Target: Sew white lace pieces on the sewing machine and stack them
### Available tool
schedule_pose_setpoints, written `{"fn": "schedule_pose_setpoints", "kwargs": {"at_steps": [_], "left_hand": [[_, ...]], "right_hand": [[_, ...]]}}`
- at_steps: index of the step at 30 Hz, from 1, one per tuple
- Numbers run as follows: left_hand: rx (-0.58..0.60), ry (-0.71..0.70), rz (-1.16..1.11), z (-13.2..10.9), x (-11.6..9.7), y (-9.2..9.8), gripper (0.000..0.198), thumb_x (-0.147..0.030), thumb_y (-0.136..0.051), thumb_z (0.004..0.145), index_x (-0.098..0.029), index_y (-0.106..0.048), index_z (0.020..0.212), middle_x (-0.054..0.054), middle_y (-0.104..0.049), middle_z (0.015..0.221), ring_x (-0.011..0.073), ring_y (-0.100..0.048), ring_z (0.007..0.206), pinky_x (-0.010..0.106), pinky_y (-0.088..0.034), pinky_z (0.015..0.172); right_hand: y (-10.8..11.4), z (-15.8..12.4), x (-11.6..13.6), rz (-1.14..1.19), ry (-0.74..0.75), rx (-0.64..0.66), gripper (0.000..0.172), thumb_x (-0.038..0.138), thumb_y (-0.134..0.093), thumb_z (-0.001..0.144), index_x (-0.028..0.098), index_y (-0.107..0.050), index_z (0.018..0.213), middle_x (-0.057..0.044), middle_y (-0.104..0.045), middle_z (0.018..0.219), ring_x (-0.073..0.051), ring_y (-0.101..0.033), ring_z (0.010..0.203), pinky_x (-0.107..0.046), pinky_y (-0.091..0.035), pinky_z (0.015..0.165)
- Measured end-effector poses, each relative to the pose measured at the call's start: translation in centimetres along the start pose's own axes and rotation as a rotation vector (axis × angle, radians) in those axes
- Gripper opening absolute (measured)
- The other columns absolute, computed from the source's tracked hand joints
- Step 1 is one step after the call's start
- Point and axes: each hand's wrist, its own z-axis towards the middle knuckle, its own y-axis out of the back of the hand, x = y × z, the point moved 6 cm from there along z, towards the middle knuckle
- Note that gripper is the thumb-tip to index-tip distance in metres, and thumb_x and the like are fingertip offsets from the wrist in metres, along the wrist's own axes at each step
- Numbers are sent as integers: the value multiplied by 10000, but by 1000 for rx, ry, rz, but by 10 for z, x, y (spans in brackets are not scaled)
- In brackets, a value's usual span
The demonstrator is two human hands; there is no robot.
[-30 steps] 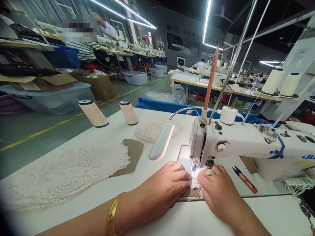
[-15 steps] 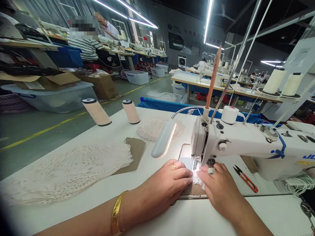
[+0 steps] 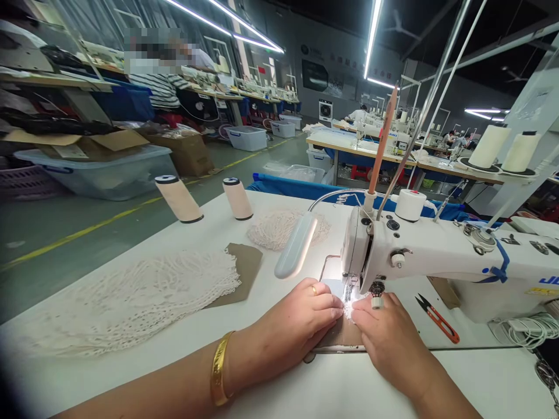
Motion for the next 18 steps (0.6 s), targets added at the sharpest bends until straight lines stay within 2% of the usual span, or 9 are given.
{"fn": "schedule_pose_setpoints", "kwargs": {"at_steps": [9,14,18], "left_hand": [[-6,59,6,9,18,-2,271,-122,-496,1012,-199,-739,919,56,-730,878,218,-639,857,364,-469,815],[86,302,-144,20,44,-7,216,-190,-546,979,-198,-726,860,49,-718,914,232,-647,903,370,-494,880],[61,481,-183,39,75,-18,157,-212,-600,937,-185,-712,830,43,-689,884,227,-652,874,345,-527,830]], "right_hand": [[-13,0,-16,-46,-117,18,493,28,-498,891,241,-701,1287,-66,-729,1309,-270,-653,1122,-400,-568,924],[-20,-1,-22,-103,-137,-11,521,53,-508,908,257,-682,1355,-91,-733,1294,-270,-668,1126,-408,-583,944],[-21,-1,-24,-95,-157,-35,512,57,-505,911,265,-690,1341,-101,-729,1273,-275,-670,1139,-414,-593,949]]}}
